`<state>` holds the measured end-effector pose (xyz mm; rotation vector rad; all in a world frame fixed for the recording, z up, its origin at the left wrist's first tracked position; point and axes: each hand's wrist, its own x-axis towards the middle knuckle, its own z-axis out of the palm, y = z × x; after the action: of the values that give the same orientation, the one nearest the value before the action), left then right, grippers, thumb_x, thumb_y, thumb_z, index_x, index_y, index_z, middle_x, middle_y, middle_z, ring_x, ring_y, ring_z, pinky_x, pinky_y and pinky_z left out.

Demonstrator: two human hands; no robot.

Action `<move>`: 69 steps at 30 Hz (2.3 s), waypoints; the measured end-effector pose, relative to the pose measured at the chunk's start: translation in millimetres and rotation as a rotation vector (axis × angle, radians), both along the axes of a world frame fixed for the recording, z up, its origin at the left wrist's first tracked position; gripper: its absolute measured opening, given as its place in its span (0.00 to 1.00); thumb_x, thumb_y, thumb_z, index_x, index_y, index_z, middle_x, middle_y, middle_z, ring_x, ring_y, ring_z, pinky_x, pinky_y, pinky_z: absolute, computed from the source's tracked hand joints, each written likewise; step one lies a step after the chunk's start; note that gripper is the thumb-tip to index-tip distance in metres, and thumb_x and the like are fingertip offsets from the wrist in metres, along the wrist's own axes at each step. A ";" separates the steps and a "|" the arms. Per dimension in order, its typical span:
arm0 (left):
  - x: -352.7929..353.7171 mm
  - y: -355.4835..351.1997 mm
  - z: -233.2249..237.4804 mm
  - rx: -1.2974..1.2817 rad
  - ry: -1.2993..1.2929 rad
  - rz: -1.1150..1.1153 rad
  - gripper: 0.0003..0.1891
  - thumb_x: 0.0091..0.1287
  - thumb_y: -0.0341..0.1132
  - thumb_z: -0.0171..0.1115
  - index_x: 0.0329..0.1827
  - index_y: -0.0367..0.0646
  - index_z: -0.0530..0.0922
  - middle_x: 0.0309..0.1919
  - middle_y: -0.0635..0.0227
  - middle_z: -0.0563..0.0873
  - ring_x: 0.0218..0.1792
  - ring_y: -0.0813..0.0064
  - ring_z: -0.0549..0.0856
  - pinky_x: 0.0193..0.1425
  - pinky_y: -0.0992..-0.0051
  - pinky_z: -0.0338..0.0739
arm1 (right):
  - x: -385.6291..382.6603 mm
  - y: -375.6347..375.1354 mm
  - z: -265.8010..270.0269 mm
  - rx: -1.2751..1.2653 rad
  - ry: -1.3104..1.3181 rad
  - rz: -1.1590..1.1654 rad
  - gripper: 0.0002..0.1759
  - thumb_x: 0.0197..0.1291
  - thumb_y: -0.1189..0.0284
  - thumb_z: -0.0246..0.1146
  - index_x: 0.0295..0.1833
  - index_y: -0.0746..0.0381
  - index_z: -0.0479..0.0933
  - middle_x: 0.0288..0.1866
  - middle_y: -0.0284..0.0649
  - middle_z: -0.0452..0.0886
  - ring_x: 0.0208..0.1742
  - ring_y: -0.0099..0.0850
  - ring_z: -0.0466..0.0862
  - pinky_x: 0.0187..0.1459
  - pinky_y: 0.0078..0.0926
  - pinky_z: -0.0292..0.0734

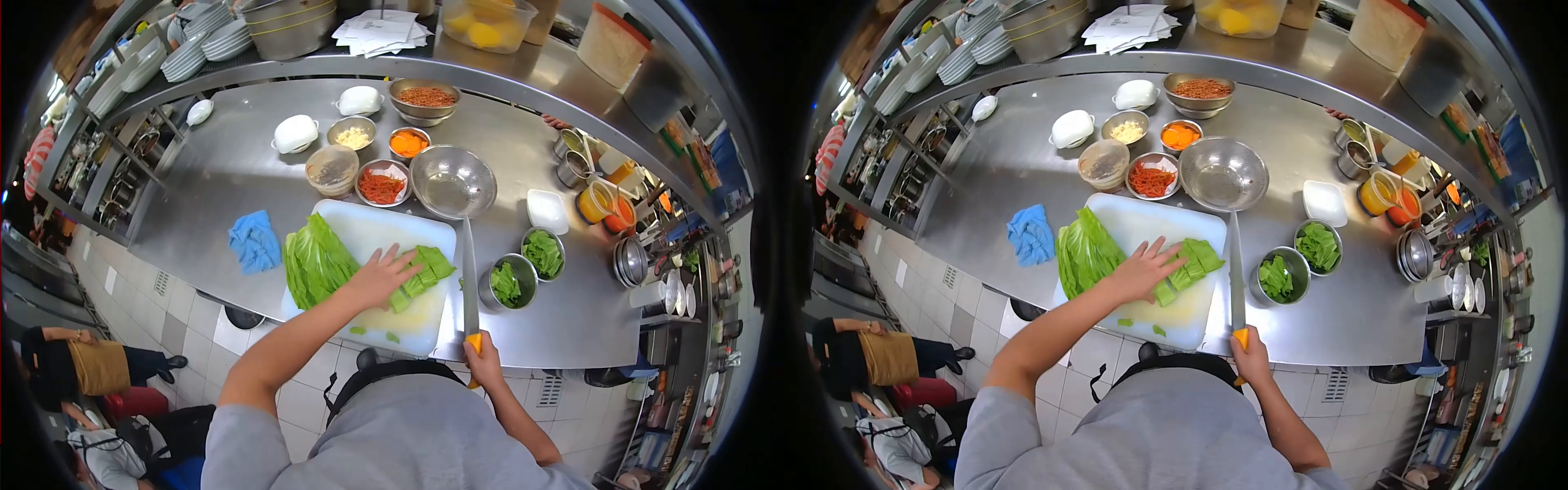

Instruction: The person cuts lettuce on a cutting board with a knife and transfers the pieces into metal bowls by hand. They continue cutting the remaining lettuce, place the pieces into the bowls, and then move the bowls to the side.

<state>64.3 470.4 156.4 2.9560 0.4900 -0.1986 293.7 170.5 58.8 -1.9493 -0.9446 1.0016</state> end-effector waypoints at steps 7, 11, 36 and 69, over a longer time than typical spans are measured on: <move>70.3 36.8 -11.2 0.040 0.381 -0.238 0.84 0.35 0.56 0.96 0.97 0.57 0.46 0.95 0.57 0.48 0.92 0.39 0.53 0.89 0.32 0.59 | -4.3 -34.2 -6.1 -0.102 0.123 -0.107 0.20 0.80 0.62 0.68 0.66 0.63 0.76 0.31 0.40 0.86 0.28 0.31 0.87 0.32 0.34 0.82; 82.3 45.5 -29.0 0.007 0.337 -0.288 0.84 0.34 0.60 0.95 0.96 0.55 0.47 0.90 0.56 0.62 0.86 0.41 0.66 0.84 0.37 0.67 | -10.3 -43.8 -3.8 -0.109 0.133 -0.107 0.21 0.80 0.62 0.68 0.68 0.63 0.76 0.32 0.40 0.87 0.29 0.30 0.87 0.33 0.33 0.83; -5.5 -10.1 -35.1 -1.647 -0.801 0.845 0.28 0.75 0.34 0.78 0.75 0.35 0.80 0.61 0.64 0.90 0.61 0.73 0.88 0.68 0.68 0.84 | 24.6 19.1 -7.5 0.010 -0.354 0.022 0.41 0.68 0.69 0.73 0.84 0.65 0.70 0.66 0.57 0.83 0.68 0.55 0.82 0.74 0.47 0.78; -6.0 8.1 -72.8 -0.446 -0.559 0.729 0.31 0.74 0.38 0.65 0.80 0.41 0.76 0.72 0.45 0.81 0.68 0.45 0.84 0.73 0.53 0.80 | 22.1 228.2 49.8 0.118 -0.530 0.563 0.54 0.50 0.64 0.86 0.84 0.58 0.70 0.77 0.53 0.75 0.81 0.56 0.74 0.78 0.49 0.74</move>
<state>58.3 478.5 83.6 2.0935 1.1781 0.5075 315.9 398.7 108.7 -1.9204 -1.8801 0.6902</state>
